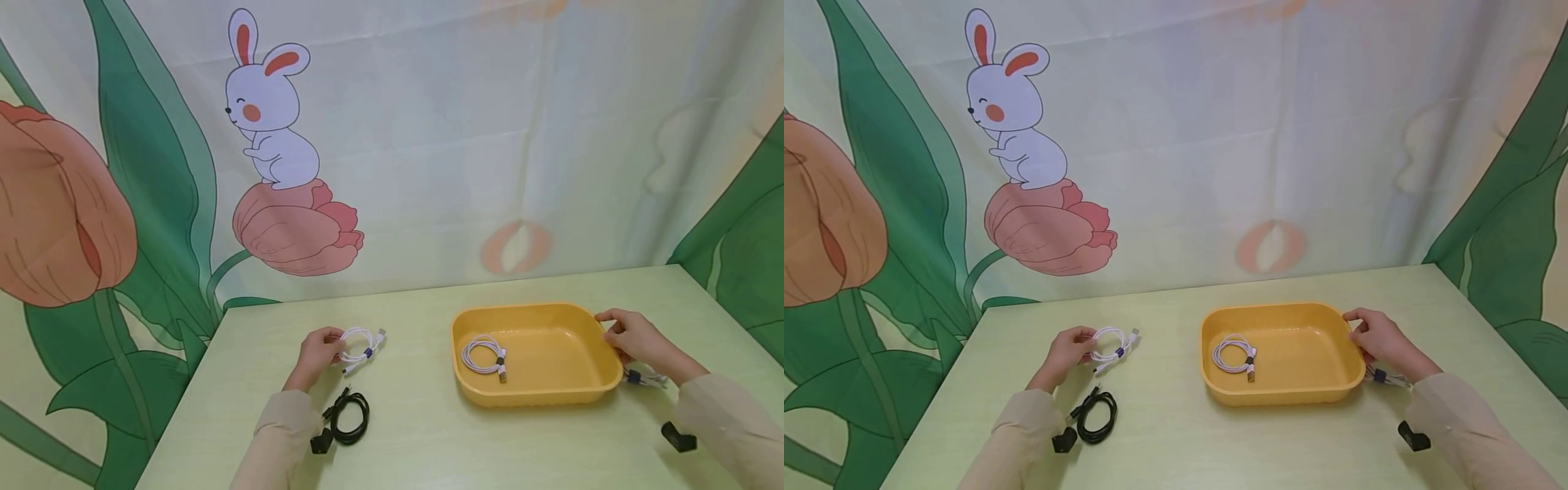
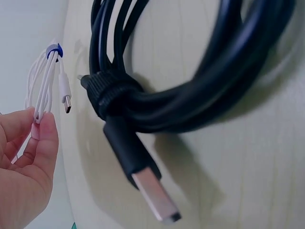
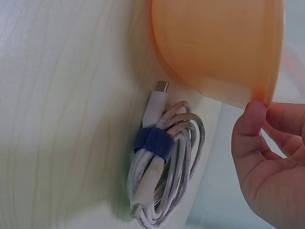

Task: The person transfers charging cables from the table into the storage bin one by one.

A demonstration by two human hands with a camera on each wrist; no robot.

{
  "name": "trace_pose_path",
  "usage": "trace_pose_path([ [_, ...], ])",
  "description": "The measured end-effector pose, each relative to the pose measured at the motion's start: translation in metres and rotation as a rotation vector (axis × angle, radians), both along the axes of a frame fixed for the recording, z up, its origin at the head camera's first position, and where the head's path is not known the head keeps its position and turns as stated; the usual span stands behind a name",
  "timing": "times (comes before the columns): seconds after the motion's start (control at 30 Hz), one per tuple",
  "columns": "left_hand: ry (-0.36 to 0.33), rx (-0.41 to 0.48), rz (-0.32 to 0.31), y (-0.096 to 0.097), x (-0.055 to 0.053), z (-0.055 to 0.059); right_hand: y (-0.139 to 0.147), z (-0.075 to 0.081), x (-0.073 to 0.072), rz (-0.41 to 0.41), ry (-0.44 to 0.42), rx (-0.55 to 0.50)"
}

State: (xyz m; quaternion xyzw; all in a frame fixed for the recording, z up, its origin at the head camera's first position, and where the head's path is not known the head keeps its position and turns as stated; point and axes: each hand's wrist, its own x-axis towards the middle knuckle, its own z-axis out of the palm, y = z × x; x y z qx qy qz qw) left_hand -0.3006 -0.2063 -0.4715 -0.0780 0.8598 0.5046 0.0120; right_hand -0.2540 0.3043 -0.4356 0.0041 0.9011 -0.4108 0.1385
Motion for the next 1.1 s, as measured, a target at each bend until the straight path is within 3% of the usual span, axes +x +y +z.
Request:
trace_pose_path([
  [0.5, 0.004, 0.046, -0.041, 0.008, 0.003, 0.009, 0.003, -0.001, 0.0, 0.001, 0.001, -0.006],
  [1.1, 0.0, 0.09, -0.106, 0.022, 0.001, 0.013, 0.001, 0.001, 0.0, 0.006, 0.003, -0.008],
])
